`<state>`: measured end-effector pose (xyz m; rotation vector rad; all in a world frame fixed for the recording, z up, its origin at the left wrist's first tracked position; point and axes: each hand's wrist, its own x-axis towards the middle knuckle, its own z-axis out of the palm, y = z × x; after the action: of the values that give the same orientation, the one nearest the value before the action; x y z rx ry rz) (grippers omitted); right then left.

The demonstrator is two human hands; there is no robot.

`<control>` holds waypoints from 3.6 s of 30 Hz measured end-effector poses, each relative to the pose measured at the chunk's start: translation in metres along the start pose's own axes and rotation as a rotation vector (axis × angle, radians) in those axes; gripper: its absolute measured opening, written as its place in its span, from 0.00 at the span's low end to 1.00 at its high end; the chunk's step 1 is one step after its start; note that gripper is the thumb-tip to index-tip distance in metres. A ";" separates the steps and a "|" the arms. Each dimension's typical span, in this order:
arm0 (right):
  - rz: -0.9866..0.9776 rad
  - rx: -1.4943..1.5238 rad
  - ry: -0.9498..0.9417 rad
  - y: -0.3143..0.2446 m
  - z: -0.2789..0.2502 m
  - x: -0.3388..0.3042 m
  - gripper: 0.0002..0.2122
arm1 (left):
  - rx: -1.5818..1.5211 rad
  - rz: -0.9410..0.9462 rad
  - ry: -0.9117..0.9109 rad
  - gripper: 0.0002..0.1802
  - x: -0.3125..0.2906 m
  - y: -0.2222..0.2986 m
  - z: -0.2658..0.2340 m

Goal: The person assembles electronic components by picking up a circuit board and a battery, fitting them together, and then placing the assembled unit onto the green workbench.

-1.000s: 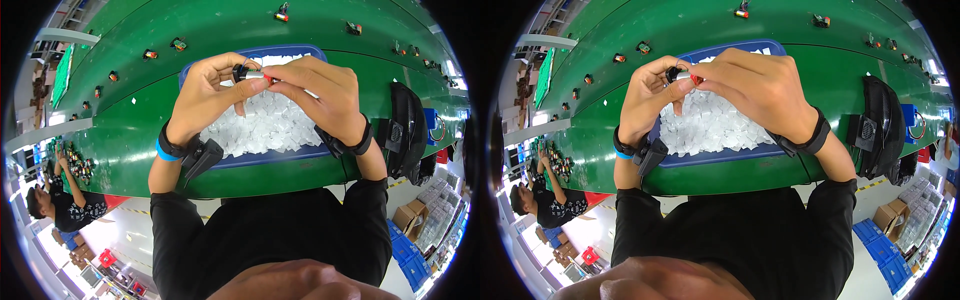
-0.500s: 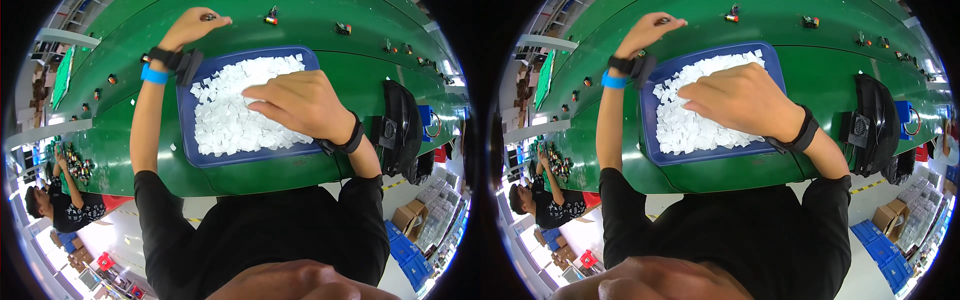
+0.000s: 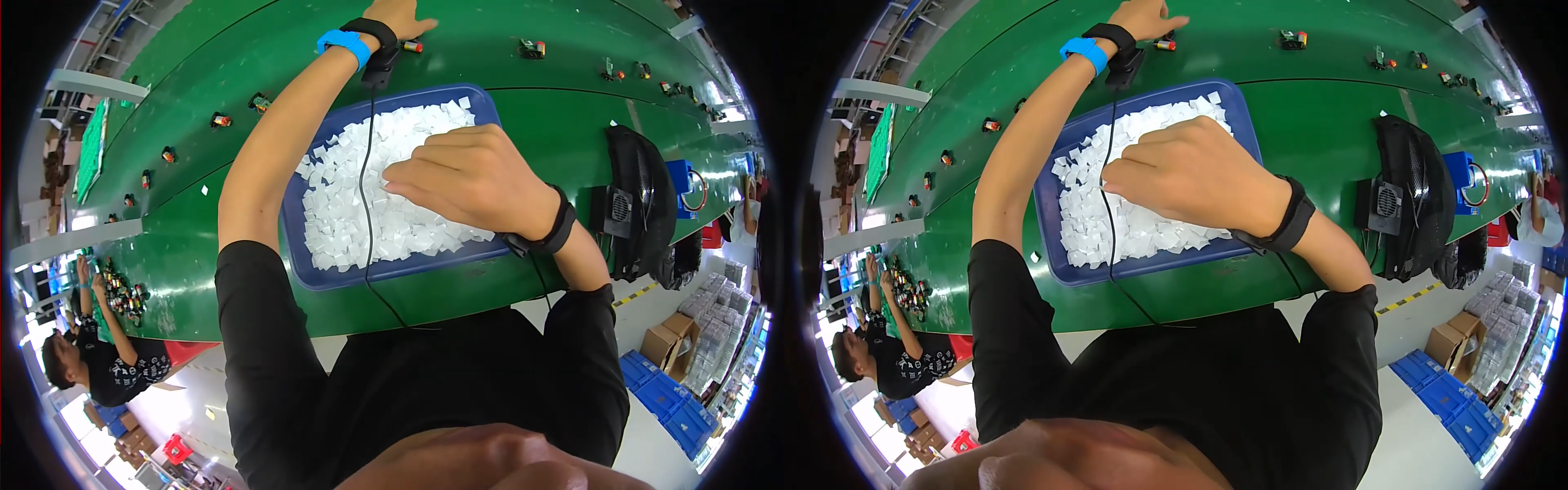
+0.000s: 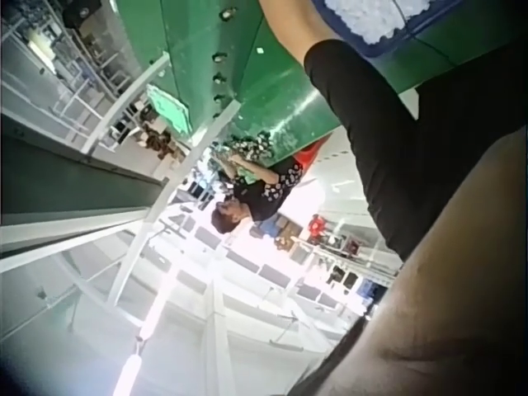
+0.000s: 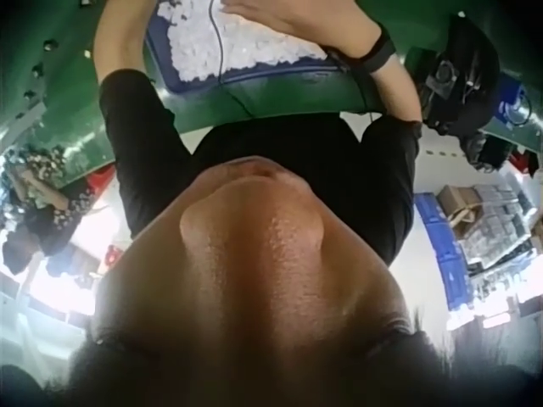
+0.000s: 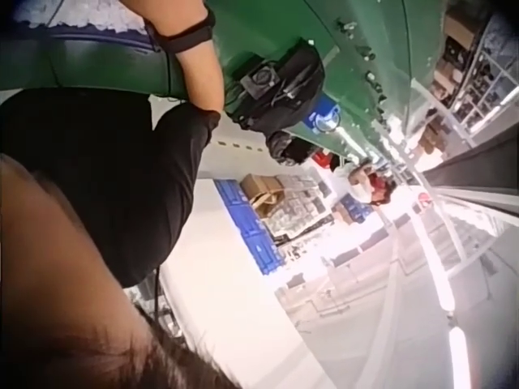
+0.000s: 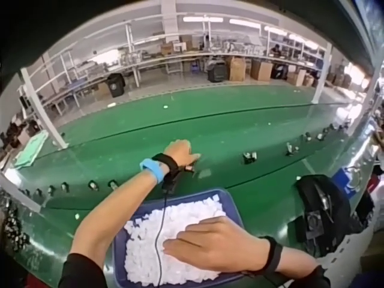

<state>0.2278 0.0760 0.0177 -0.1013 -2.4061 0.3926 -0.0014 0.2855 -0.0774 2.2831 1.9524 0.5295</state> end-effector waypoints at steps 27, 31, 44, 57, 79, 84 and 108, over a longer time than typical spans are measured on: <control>0.839 0.773 0.023 0.006 0.004 0.005 0.08 | -1.249 -0.208 0.255 0.18 -0.249 0.104 -0.116; 0.699 0.530 -0.023 0.009 0.004 0.003 0.08 | -1.213 -0.243 0.048 0.19 -0.250 0.095 -0.122; 0.534 0.362 -0.143 0.010 -0.014 0.003 0.06 | -1.180 -0.045 -0.092 0.21 -0.256 0.096 -0.128; 0.022 -0.136 0.126 0.021 -0.006 0.004 0.12 | -1.518 -0.302 -0.096 0.10 -0.253 0.094 -0.127; 0.597 0.252 0.154 0.012 -0.011 0.007 0.09 | -0.985 -0.175 0.062 0.19 -0.261 0.109 -0.120; 0.639 0.374 0.035 0.014 -0.014 0.007 0.11 | -0.895 -0.135 0.031 0.18 -0.261 0.115 -0.121; 0.242 0.216 -0.076 0.008 -0.016 0.009 0.14 | -0.627 -0.167 0.130 0.12 -0.267 0.111 -0.114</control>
<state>0.2316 0.0889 0.0324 -0.2864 -2.4150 0.7779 0.0343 -0.0113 0.0080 1.7172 1.6784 1.1046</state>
